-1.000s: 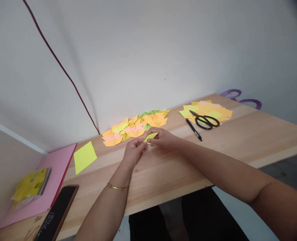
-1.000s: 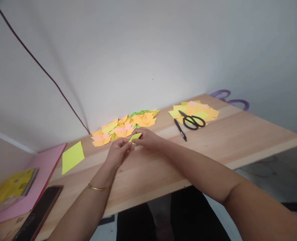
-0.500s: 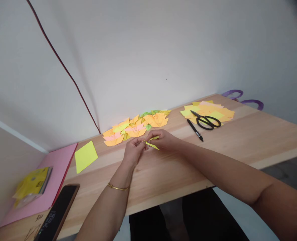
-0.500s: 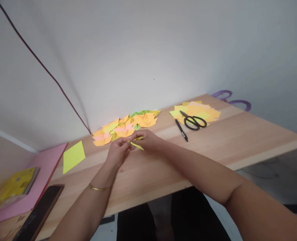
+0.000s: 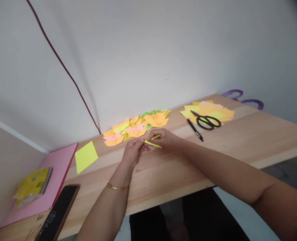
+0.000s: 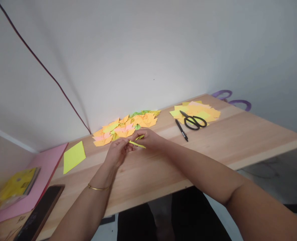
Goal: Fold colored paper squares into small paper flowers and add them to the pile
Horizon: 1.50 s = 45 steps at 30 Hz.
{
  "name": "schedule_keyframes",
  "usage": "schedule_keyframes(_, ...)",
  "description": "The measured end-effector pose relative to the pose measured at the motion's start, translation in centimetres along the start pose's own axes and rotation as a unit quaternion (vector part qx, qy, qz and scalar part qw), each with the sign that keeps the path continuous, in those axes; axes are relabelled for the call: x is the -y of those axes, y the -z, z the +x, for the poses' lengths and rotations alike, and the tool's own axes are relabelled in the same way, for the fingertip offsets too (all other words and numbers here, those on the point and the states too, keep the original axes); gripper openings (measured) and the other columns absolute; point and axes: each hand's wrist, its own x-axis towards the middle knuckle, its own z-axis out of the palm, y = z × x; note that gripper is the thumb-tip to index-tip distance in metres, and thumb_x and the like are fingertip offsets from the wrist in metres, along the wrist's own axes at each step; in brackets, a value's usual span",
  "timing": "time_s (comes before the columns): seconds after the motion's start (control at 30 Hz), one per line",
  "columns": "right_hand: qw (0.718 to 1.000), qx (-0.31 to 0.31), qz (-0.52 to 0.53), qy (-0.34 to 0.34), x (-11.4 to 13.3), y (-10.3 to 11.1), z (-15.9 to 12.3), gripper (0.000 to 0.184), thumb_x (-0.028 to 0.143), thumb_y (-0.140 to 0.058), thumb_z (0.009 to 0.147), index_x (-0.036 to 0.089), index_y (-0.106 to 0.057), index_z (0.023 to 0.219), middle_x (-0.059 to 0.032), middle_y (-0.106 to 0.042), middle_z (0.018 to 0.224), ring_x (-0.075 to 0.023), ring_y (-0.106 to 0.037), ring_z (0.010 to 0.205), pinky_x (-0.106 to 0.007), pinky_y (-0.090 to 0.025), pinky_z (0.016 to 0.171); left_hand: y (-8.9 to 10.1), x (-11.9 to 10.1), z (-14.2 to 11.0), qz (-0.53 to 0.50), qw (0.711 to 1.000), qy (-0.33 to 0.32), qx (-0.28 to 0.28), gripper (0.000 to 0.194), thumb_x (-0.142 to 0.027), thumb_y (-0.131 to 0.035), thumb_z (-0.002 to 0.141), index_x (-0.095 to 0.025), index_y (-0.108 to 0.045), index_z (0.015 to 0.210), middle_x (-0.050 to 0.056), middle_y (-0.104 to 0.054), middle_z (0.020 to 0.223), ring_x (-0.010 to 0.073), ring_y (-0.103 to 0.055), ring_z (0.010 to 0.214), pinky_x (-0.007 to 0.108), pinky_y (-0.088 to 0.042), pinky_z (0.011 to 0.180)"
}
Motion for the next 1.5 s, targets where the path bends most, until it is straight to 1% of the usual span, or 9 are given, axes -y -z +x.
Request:
schedule_keyframes(0.1, 1.000, 0.020, -0.002, 0.007, -0.1, 0.1, 0.0, 0.010, 0.018, -0.056, 0.072, 0.016, -0.063, 0.079, -0.0020, -0.063, 0.077, -0.0118, -0.057, 0.071, -0.024, -0.044, 0.066, 0.0, 0.1, 0.0, 0.015, 1.000, 0.016, -0.002, 0.023, -0.033, -0.070, 0.068, -0.011, -0.063, 0.071, 0.002, -0.062, 0.059, 0.0110, -0.057, 0.052, 0.027, -0.047, 0.060)
schedule_keyframes(0.2, 0.999, 0.006, -0.001, -0.038, -0.1, 0.2, 0.0, 0.020, 0.020, -0.060, 0.070, 0.017, -0.062, 0.090, -0.0021, -0.063, 0.082, -0.0103, -0.056, 0.067, -0.023, -0.043, 0.061, 0.0, 0.1, 0.0, 0.036, 0.999, 0.001, -0.003, 0.022, -0.032, -0.071, 0.067, -0.012, -0.063, 0.071, 0.001, -0.062, 0.059, 0.0109, -0.057, 0.053, 0.026, -0.045, 0.059)
schedule_keyframes(0.33, 0.997, -0.003, -0.004, -0.078, -0.2, 0.4, 0.1, 0.015, 0.020, -0.059, 0.069, 0.017, -0.063, 0.083, -0.0015, -0.063, 0.082, -0.0075, -0.052, 0.057, -0.021, -0.040, 0.055, -0.1, -0.1, -0.1, 0.055, 0.998, -0.022, -0.004, 0.021, -0.032, -0.070, 0.068, -0.012, -0.063, 0.070, 0.002, -0.063, 0.060, 0.0104, -0.056, 0.054, 0.026, -0.046, 0.062)
schedule_keyframes(0.53, 0.995, 0.007, 0.068, -0.077, -1.0, 0.4, 0.3, 0.018, 0.014, -0.055, 0.069, 0.017, -0.064, 0.084, 0.0002, -0.062, 0.069, -0.0107, -0.057, 0.064, -0.022, -0.044, 0.061, -0.4, -0.5, -0.3, 0.084, 0.996, -0.019, -0.003, 0.019, -0.029, -0.070, 0.067, -0.011, -0.063, 0.071, 0.003, -0.063, 0.062, 0.0106, -0.057, 0.056, 0.025, -0.046, 0.061)
schedule_keyframes(0.73, 0.993, -0.004, 0.096, -0.067, -1.1, 0.1, 0.3, 0.014, 0.017, -0.055, 0.072, 0.018, -0.064, 0.082, -0.0007, -0.064, 0.076, -0.0112, -0.059, 0.069, -0.025, -0.048, 0.068, -0.4, -0.5, -0.3, 0.085, 0.996, -0.006, -0.005, 0.019, -0.028, -0.070, 0.066, -0.012, -0.062, 0.072, 0.002, -0.063, 0.062, 0.0103, -0.057, 0.055, 0.024, -0.045, 0.060)
schedule_keyframes(0.97, 0.979, -0.009, 0.143, -0.142, -0.1, 0.4, 0.5, 0.018, 0.026, -0.053, 0.078, 0.018, -0.063, 0.090, -0.0016, -0.063, 0.087, -0.0117, -0.060, 0.077, -0.028, -0.049, 0.075, -0.5, 0.2, 0.0, 0.087, 0.995, -0.031, -0.030, 0.019, -0.030, -0.066, 0.071, -0.014, -0.057, 0.067, -0.003, -0.054, 0.054, 0.0099, -0.056, 0.054, 0.023, -0.044, 0.060)
schedule_keyframes(1.13, 0.991, 0.040, 0.091, -0.088, -0.5, 0.6, 0.5, 0.027, 0.026, -0.062, 0.072, 0.016, -0.059, 0.097, 0.0008, -0.062, 0.071, -0.0121, -0.059, 0.070, -0.026, -0.045, 0.069, -0.7, 0.6, 0.0, 0.120, 0.991, -0.051, -0.036, 0.022, -0.035, -0.062, 0.073, -0.014, -0.057, 0.067, -0.001, -0.055, 0.056, 0.0102, -0.054, 0.055, 0.024, -0.043, 0.060)
schedule_keyframes(1.33, 0.994, 0.013, 0.042, -0.098, -0.9, 0.7, 0.3, 0.017, 0.029, -0.061, 0.073, 0.016, -0.061, 0.084, -0.0007, -0.064, 0.072, -0.0138, -0.060, 0.072, -0.027, -0.045, 0.069, -0.3, 0.6, -0.1, 0.220, 0.972, -0.075, -0.023, 0.020, -0.035, -0.059, 0.076, -0.015, -0.060, 0.074, 0.001, -0.060, 0.064, 0.0093, -0.050, 0.056, 0.022, -0.039, 0.057)
schedule_keyframes(1.5, 0.995, 0.023, 0.007, -0.093, -1.0, 1.1, 0.4, 0.023, 0.039, -0.060, 0.075, 0.016, -0.063, 0.077, -0.0017, -0.064, 0.071, -0.0140, -0.060, 0.070, -0.027, -0.045, 0.069, -0.3, 0.5, -0.3, 0.254, 0.963, -0.087, -0.017, 0.019, -0.034, -0.055, 0.078, -0.016, -0.059, 0.074, 0.000, -0.059, 0.065, 0.0091, -0.048, 0.054, 0.021, -0.037, 0.053)
